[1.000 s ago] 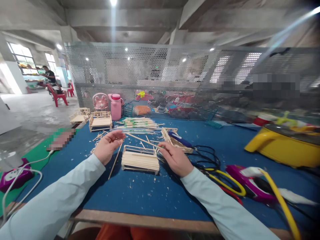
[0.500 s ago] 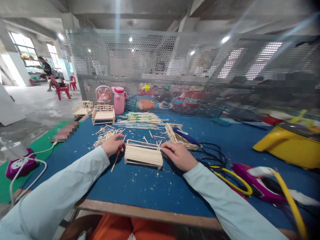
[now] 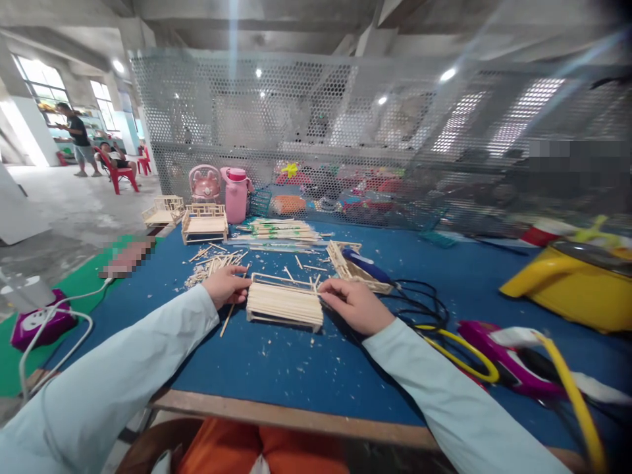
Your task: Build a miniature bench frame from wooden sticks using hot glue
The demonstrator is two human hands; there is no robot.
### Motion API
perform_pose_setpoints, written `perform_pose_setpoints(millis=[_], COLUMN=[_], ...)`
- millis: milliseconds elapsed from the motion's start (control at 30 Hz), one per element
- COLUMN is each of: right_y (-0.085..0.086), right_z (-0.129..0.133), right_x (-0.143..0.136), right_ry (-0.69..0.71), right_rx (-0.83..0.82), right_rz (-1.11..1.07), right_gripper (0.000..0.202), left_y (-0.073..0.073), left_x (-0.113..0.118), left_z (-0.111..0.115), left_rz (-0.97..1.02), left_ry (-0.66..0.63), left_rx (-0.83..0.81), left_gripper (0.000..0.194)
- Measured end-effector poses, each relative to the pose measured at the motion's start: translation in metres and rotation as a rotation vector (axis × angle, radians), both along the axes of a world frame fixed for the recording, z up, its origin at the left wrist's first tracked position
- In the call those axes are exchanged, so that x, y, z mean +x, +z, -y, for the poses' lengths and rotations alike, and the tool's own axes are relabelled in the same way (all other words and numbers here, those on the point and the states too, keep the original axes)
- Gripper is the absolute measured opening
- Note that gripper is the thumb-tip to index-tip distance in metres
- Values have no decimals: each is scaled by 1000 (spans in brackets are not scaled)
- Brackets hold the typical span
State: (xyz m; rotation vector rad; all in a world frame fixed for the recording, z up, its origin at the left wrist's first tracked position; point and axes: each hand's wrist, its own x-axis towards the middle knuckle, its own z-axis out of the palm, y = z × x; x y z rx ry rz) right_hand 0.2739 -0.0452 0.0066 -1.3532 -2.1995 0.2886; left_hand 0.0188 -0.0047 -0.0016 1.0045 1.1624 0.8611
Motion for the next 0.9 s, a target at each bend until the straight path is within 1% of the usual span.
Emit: perform_pose_setpoints(millis=[67, 200, 433, 533, 667, 833, 900], right_y=[0, 1, 0, 1, 1, -2, -2], right_z=[1, 2, 0, 0, 1, 0, 0], right_x=[1, 2, 1, 0, -1, -2, -3], right_ry=[-19, 7, -45, -45, -35, -36, -35], right_rx=[-6, -34, -53, -44, -2, 30, 43], right_rz=[-6, -22, -43, -39, -1, 30, 49], right_gripper=[13, 12, 11, 11, 11, 13, 13], left_y=[0, 0, -2, -2, -1, -3, -6], left_x=[0, 0, 0, 1, 0, 0, 1], left_z=[0, 0, -1, -1, -1, -1, 0], left_rz=[0, -16, -43, -55, -81, -148, -203], left_ry=[11, 29, 37, 47, 51, 48, 68], left_rx=[-11, -17, -7, -8, 4, 75, 181], left_gripper=[44, 47, 47, 48, 45, 45, 43])
